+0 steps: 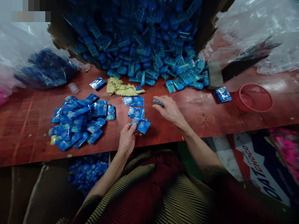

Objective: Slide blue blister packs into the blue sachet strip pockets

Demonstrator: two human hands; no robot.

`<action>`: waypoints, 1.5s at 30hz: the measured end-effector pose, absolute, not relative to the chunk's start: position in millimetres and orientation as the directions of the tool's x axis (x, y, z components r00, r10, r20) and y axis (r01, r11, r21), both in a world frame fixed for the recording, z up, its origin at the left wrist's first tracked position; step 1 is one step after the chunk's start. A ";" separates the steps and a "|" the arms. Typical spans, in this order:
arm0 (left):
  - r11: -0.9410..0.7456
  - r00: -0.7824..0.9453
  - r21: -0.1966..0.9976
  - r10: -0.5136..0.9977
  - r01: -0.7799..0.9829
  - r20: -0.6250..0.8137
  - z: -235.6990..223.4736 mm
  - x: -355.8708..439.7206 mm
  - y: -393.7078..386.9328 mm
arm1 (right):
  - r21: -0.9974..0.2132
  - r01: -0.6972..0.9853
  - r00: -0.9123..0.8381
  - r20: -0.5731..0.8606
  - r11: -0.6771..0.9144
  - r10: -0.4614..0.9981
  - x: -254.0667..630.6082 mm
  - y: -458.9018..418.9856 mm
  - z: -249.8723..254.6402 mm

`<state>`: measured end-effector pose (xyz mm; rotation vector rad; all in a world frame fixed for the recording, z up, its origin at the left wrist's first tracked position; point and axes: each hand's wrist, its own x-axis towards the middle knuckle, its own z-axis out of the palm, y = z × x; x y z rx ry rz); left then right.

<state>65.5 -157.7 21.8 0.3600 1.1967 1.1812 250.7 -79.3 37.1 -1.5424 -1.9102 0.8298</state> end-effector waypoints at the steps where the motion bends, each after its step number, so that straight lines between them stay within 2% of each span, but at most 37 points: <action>1: 0.398 -0.099 0.783 0.861 -0.478 -0.499 22.6 66.3 -158.2 | -0.856 0.494 -0.304 -0.007 0.151 0.953 242.3 -82.8 40.3; 2: 0.396 -0.094 0.801 0.871 -0.450 -0.483 23.5 67.0 -158.5 | -0.937 0.334 -0.420 -0.054 0.099 0.906 234.0 -85.6 41.6; 4: 0.403 -0.079 0.816 0.877 -0.415 -0.473 25.0 67.7 -158.7 | -0.993 0.093 -0.565 -0.115 -0.075 0.817 219.9 -90.0 38.8; 7: 0.444 -0.032 0.807 0.869 -0.390 -0.493 25.2 67.1 -159.3 | -0.978 -0.039 -0.554 -0.151 -0.206 0.819 208.2 -94.8 28.2; 10: 0.483 -0.002 0.787 0.852 -0.385 -0.524 23.6 65.7 -159.7 | -0.979 -0.032 -0.458 -0.167 -0.204 0.873 204.3 -98.1 21.4; 13: 0.531 0.043 0.715 0.815 -0.454 -0.578 22.3 65.2 -158.7 | -0.978 -0.009 -0.396 -0.187 -0.208 0.899 204.1 -98.6 23.5; 17: 0.538 0.041 0.638 0.781 -0.551 -0.623 21.4 65.3 -157.3 | -0.970 -0.016 -0.472 -0.205 -0.241 0.857 208.9 -98.6 30.3; 22: 0.494 -0.012 0.664 0.797 -0.561 -0.603 21.0 65.8 -159.7 | -0.940 -0.071 -0.445 -0.271 -0.335 0.854 209.1 -105.1 24.9; 28: 0.512 0.022 0.598 0.770 -0.617 -0.638 20.8 65.7 -160.9 | -0.953 -0.150 -0.407 -0.183 -0.264 0.895 204.4 -110.4 23.1; 37: 0.456 -0.047 0.664 0.804 -0.592 -0.593 19.3 61.1 -163.5 | -0.945 -0.171 -0.355 -0.204 -0.278 0.912 200.5 -111.6 24.9; 41: 0.445 -0.056 0.673 0.810 -0.591 -0.584 17.7 62.6 -165.7 | -0.955 -0.117 -0.408 -0.203 -0.271 0.890 197.5 -111.0 26.1; 45: 0.433 -0.044 0.682 0.826 -0.590 -0.562 20.3 66.1 -165.8 | -0.965 -0.087 -0.353 -0.201 -0.246 0.914 192.5 -111.7 21.7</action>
